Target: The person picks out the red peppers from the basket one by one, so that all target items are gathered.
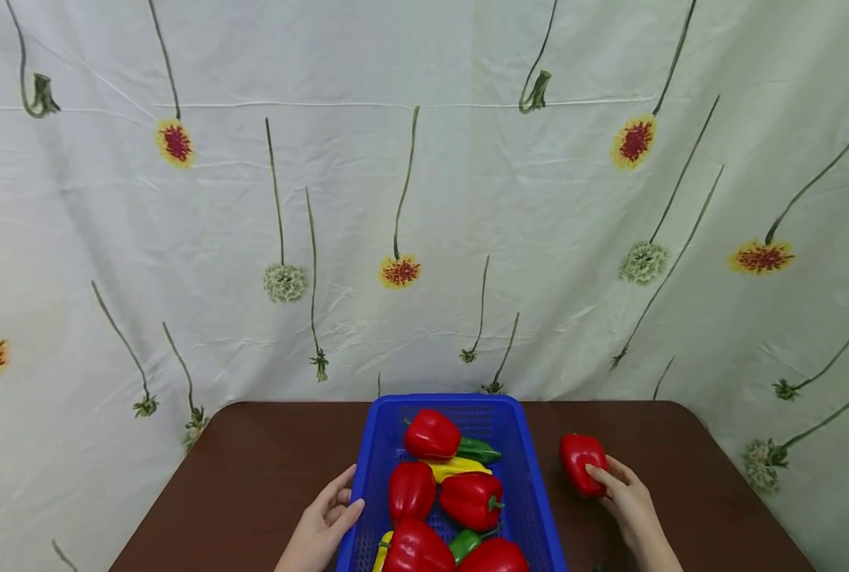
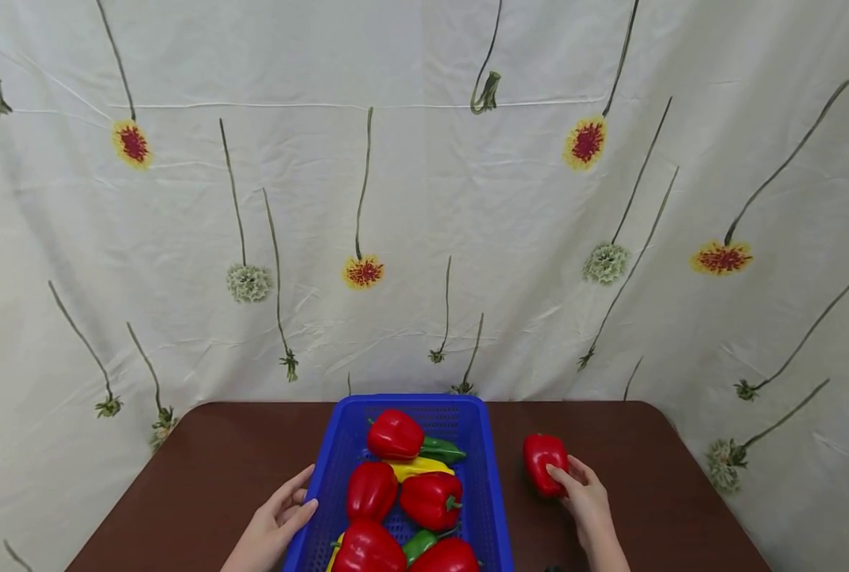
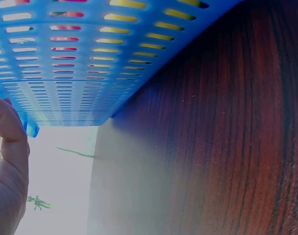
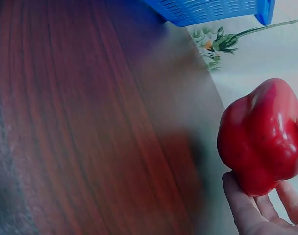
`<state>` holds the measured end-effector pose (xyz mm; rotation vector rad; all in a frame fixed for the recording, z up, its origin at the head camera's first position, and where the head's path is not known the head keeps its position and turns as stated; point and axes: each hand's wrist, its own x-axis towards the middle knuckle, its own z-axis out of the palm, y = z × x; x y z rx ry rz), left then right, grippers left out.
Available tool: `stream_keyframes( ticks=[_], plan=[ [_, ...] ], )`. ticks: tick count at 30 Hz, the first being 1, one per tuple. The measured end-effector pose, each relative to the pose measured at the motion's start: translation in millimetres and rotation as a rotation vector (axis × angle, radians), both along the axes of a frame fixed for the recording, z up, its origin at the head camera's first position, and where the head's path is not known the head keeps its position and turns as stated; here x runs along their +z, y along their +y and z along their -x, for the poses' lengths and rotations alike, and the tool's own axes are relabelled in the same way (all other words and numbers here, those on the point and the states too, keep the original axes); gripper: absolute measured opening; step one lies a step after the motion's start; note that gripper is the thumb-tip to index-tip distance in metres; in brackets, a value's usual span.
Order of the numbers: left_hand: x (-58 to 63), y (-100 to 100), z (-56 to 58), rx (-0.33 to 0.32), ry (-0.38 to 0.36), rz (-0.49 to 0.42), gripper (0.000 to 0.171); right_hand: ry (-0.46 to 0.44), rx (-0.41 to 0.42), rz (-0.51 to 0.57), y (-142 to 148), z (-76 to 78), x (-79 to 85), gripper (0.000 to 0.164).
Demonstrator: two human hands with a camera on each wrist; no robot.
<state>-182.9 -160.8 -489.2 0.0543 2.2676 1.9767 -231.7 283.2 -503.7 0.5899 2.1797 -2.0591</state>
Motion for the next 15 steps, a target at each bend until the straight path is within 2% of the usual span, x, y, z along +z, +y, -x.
stream_keyframes(
  ticks=[10,15],
  plan=[
    [-1.8,-1.5,0.2,-0.006,-0.011,-0.023,0.069,-0.007,-0.032,0.015,-6.0,6.0,-6.3,0.094],
    [-1.1,-0.8,0.6,-0.003,-0.009,-0.023,0.069,-0.014,-0.024,-0.072,-6.1,6.2,-8.3,0.092]
  ],
)
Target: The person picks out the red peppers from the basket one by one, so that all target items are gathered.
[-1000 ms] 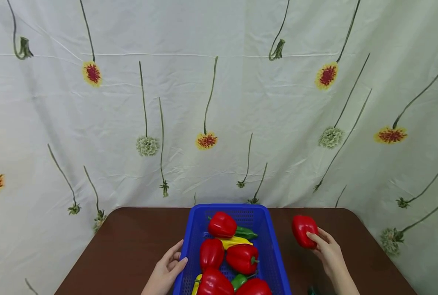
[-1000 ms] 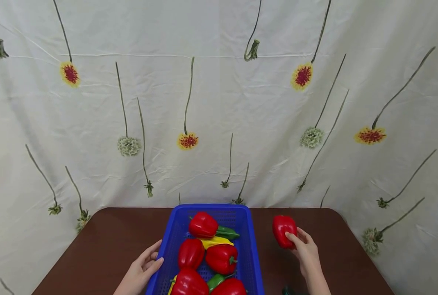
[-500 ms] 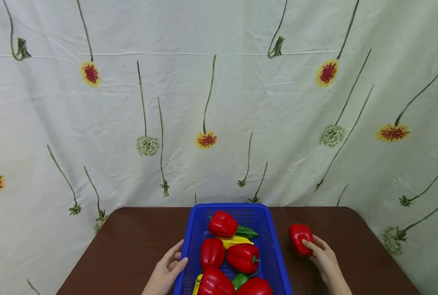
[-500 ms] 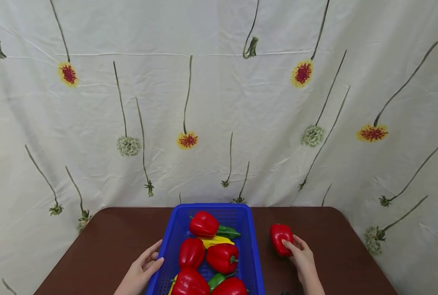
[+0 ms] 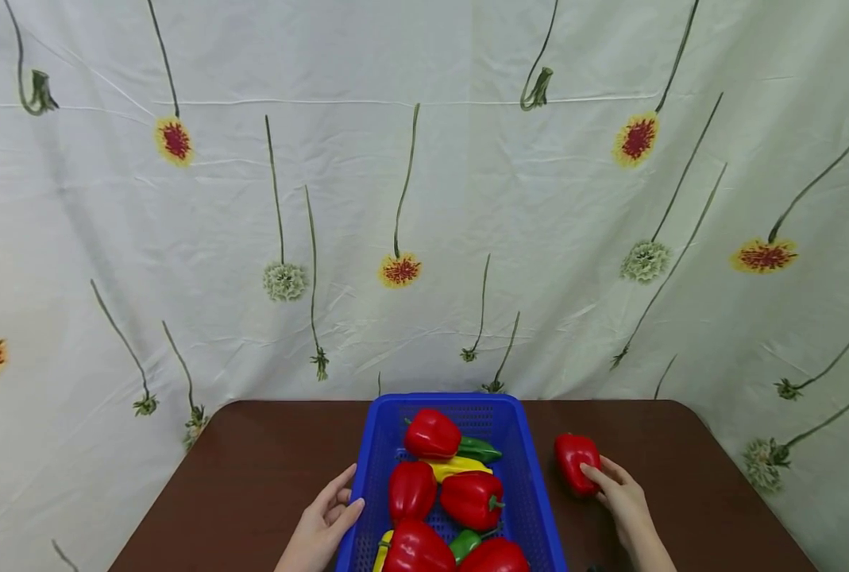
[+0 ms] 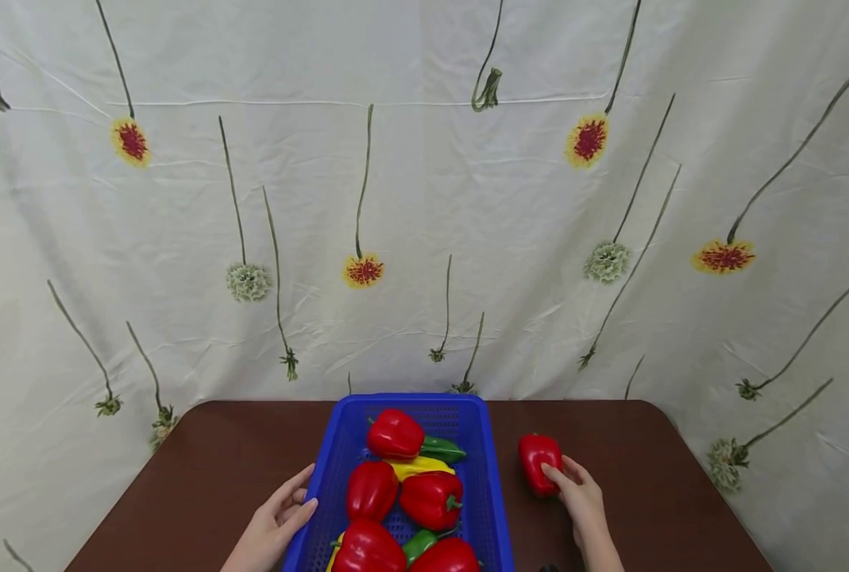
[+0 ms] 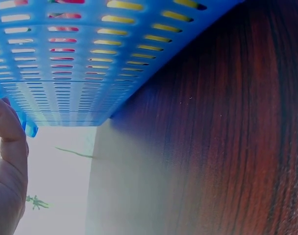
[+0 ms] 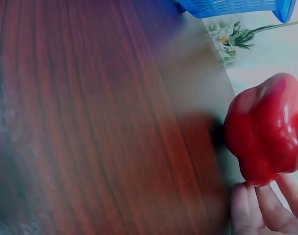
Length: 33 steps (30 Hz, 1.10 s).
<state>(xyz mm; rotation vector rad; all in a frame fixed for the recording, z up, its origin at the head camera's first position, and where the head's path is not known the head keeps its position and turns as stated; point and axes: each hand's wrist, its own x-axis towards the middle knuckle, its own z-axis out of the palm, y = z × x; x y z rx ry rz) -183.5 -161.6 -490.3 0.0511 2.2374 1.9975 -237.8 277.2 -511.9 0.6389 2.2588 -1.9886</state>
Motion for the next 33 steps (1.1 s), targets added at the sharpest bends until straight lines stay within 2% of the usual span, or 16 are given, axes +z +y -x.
stream_keyframes(
  ticks=[4,9,18,24,29,33],
  plan=[
    [-0.3,0.1,-0.1,0.004,0.003,-0.002,0.069,-0.008,0.029,-0.075,2.3,-0.3,-0.6,0.091],
    [0.1,0.7,-1.0,0.011,0.000,0.019,0.068,-0.001,0.056,-0.118,4.6,-1.0,-1.1,0.086],
    [2.7,6.6,-3.3,0.083,0.019,0.054,0.063,0.011,0.045,-0.124,5.0,-0.6,0.2,0.081],
    [6.3,9.3,-3.4,0.106,0.032,0.101,0.060,0.013,0.043,-0.121,7.0,-2.2,2.4,0.081],
    [10.2,10.8,-4.5,0.126,0.042,0.151,0.058,0.016,0.041,-0.158,9.5,-2.9,9.7,0.077],
    [12.0,11.6,-5.6,0.151,0.038,0.209,0.058,0.051,-0.014,-0.198,8.2,-3.4,22.7,0.074]
  ],
)
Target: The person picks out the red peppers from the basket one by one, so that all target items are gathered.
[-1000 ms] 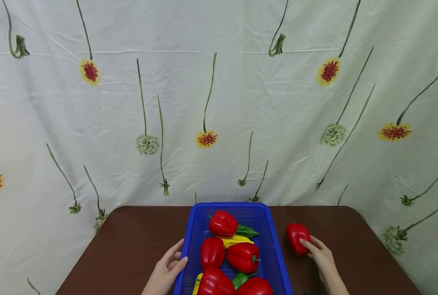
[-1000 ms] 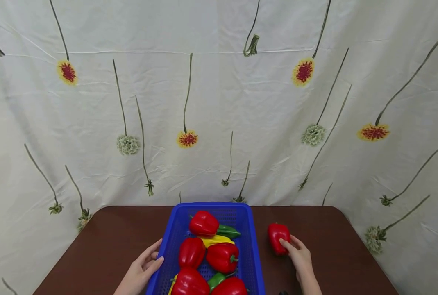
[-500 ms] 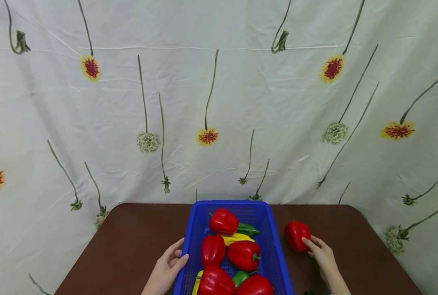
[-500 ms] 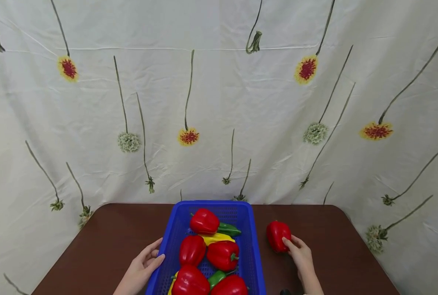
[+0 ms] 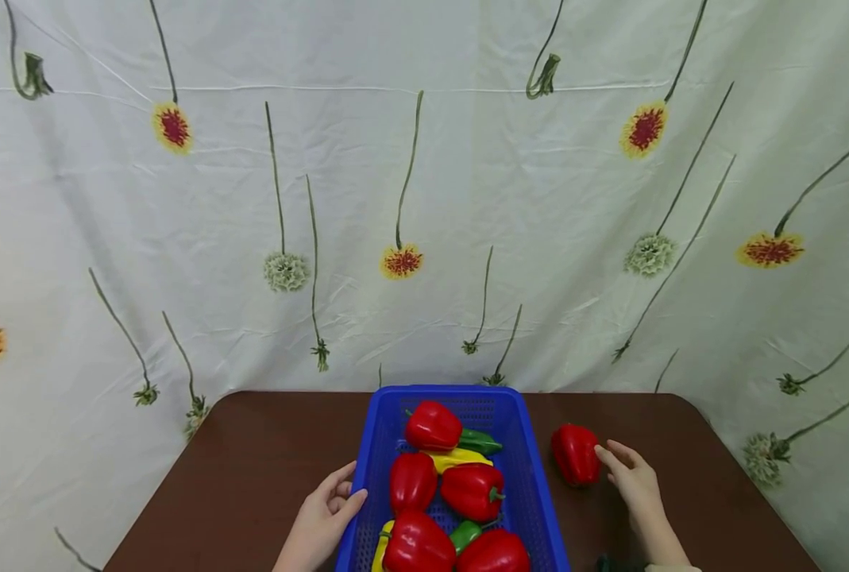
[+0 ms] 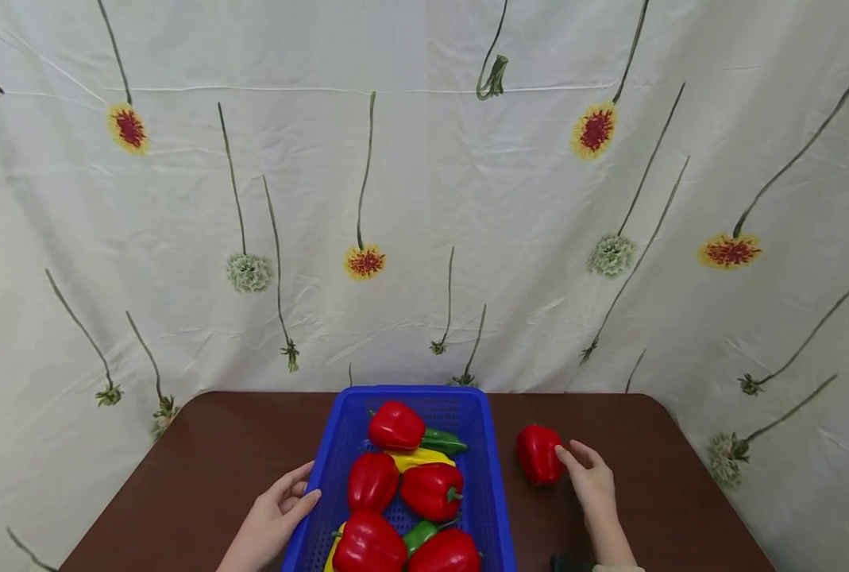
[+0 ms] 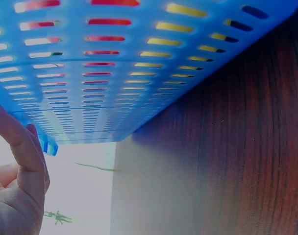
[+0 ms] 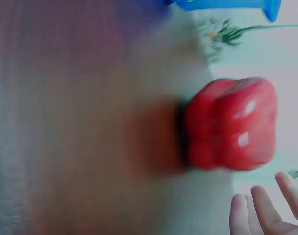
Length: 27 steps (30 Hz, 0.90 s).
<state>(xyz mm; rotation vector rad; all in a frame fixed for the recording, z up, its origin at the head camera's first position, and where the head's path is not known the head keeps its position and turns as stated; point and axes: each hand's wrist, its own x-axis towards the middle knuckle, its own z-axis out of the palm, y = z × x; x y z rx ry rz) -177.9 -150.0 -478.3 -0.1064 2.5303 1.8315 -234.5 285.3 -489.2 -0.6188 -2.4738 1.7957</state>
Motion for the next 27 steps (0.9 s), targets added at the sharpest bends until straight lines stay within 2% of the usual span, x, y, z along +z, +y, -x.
stream_keyframes(
  ticks=[4,7,12,16,21,27],
  plan=[
    [-0.1,0.0,0.6,0.017,-0.006,0.013,0.058,0.078,-0.053,-0.027,-6.9,-1.4,20.8,0.072],
    [-0.6,0.1,0.8,0.023,-0.014,-0.003,0.057,0.129,-0.047,-0.031,-14.4,-3.4,39.9,0.070],
    [-0.6,0.4,1.7,0.022,-0.010,-0.038,0.055,0.191,0.027,-0.016,-32.5,-5.1,73.1,0.066],
    [0.4,0.2,2.1,0.021,-0.003,-0.045,0.054,0.225,0.096,0.012,-51.2,-2.2,92.3,0.059],
    [0.4,0.4,2.0,0.025,-0.008,-0.044,0.054,0.267,0.174,0.051,-74.8,3.8,102.6,0.054],
    [0.4,1.3,1.8,0.022,-0.009,-0.044,0.054,0.302,0.242,0.061,-102.5,12.6,100.7,0.051]
  ],
)
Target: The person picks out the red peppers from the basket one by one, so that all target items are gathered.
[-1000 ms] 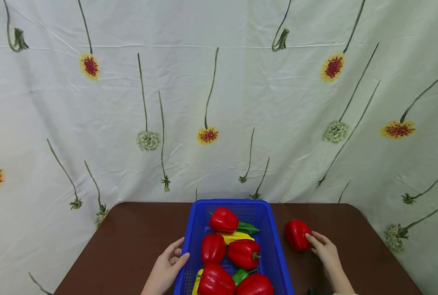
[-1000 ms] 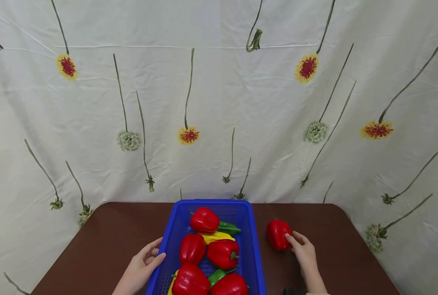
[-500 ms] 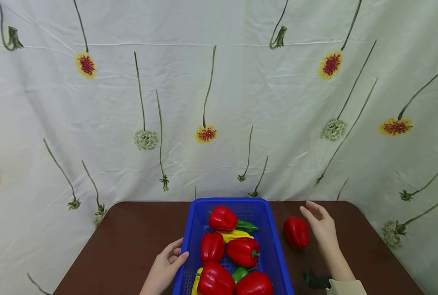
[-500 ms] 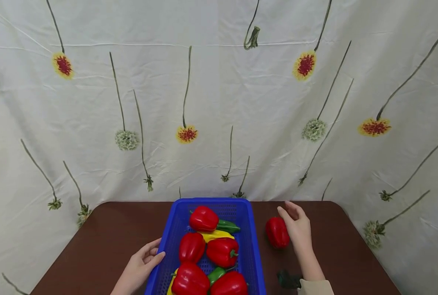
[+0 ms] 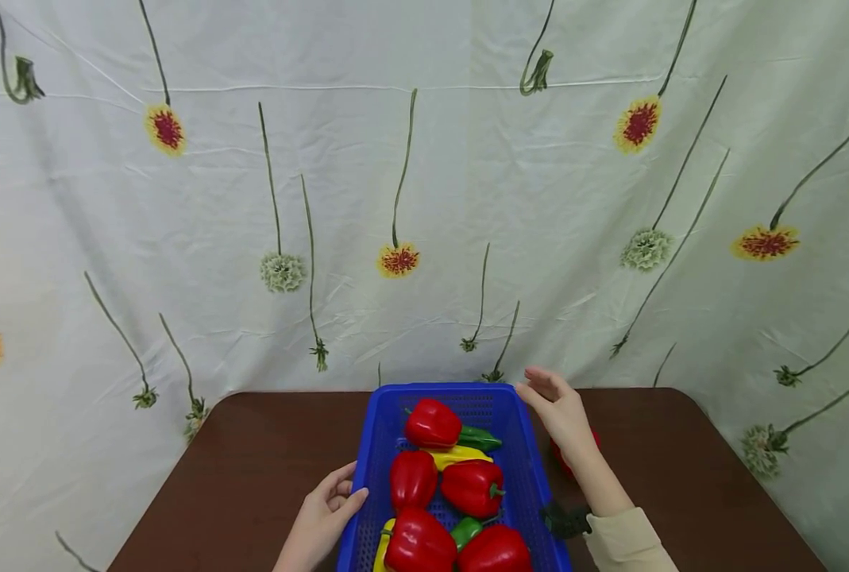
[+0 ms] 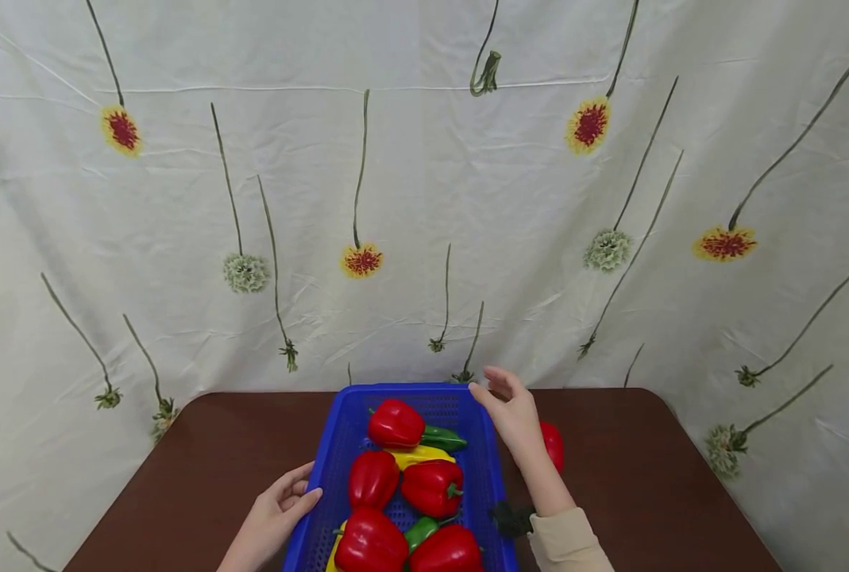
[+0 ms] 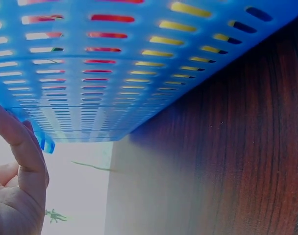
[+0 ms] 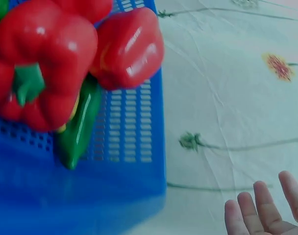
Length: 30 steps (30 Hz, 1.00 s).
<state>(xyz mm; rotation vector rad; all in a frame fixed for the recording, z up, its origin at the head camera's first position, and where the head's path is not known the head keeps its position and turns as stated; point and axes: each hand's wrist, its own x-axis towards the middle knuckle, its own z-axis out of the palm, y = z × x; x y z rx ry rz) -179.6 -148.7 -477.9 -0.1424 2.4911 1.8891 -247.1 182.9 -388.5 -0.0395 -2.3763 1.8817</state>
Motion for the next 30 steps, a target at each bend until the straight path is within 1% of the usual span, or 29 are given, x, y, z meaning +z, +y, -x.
stream_keyframes(
  ticks=[8,12,17,22,30],
  plan=[
    [1.2,0.0,0.9,-0.011,0.006,-0.019,0.055,0.028,0.036,-0.046,-35.0,12.9,-15.5,0.055],
    [1.0,0.0,0.9,-0.021,0.001,-0.025,0.056,0.022,0.066,-0.080,-48.4,17.8,-25.0,0.054],
    [0.4,0.3,0.6,-0.032,-0.013,-0.030,0.057,0.034,0.087,-0.115,-61.5,20.9,-34.2,0.053],
    [0.7,-1.1,0.0,-0.030,-0.017,-0.022,0.058,0.042,0.109,-0.146,-72.9,23.8,-41.4,0.056],
    [-0.1,-3.6,0.0,-0.043,-0.032,-0.014,0.061,0.011,0.151,-0.212,-89.4,28.4,-51.1,0.062]
  ],
)
